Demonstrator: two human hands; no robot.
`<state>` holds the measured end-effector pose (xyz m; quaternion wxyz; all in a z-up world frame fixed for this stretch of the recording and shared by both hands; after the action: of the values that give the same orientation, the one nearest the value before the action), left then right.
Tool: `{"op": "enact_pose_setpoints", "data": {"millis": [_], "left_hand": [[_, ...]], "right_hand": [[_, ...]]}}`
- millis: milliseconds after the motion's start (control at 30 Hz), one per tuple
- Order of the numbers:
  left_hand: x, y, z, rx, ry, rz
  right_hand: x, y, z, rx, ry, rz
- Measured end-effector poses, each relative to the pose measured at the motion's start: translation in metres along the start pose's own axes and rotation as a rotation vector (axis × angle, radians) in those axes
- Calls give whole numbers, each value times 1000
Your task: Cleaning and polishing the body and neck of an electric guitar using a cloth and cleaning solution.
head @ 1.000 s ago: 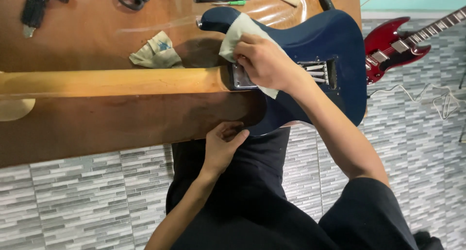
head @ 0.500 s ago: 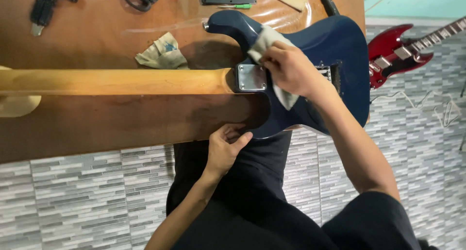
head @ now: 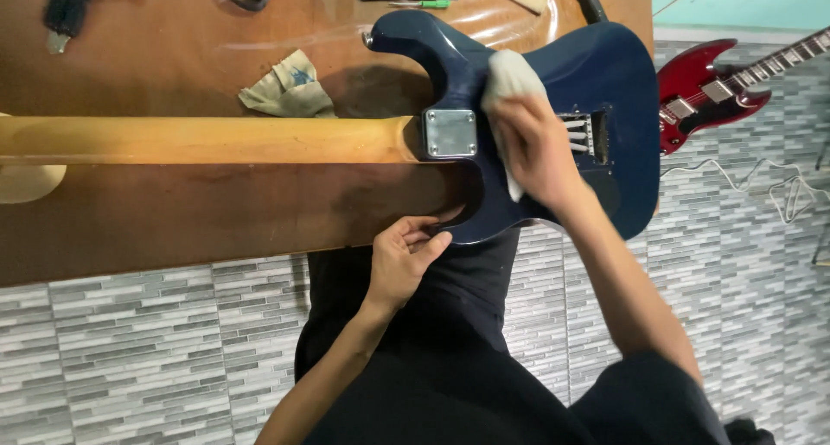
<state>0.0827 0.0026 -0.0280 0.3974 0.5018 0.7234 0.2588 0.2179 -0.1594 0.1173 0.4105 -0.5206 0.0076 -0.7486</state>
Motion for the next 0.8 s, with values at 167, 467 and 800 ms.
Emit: {"op": "enact_pose_setpoints", "data": {"millis": [167,467,800], "left_hand": [[0,-2,5,-23,1,-3],[8,-20,7,-124,82,137],[6,-2,9,-77,60,154]], "right_hand": [[0,9,-80,-10,27,-36],[-34,-57,7,173,129,166],[-24,-88,15,365,28,146]]}}
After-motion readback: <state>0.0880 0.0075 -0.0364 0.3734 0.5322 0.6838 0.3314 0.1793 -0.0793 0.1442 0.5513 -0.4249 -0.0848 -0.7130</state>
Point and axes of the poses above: each hand's wrist, its own z-axis towards the middle knuckle, its own x-axis out of the back of the hand, y = z × x, the point moved 9 cm from there along z, towards the middle knuckle, and after that the axes turned 6 degrees about y, right-handed, at the moved point
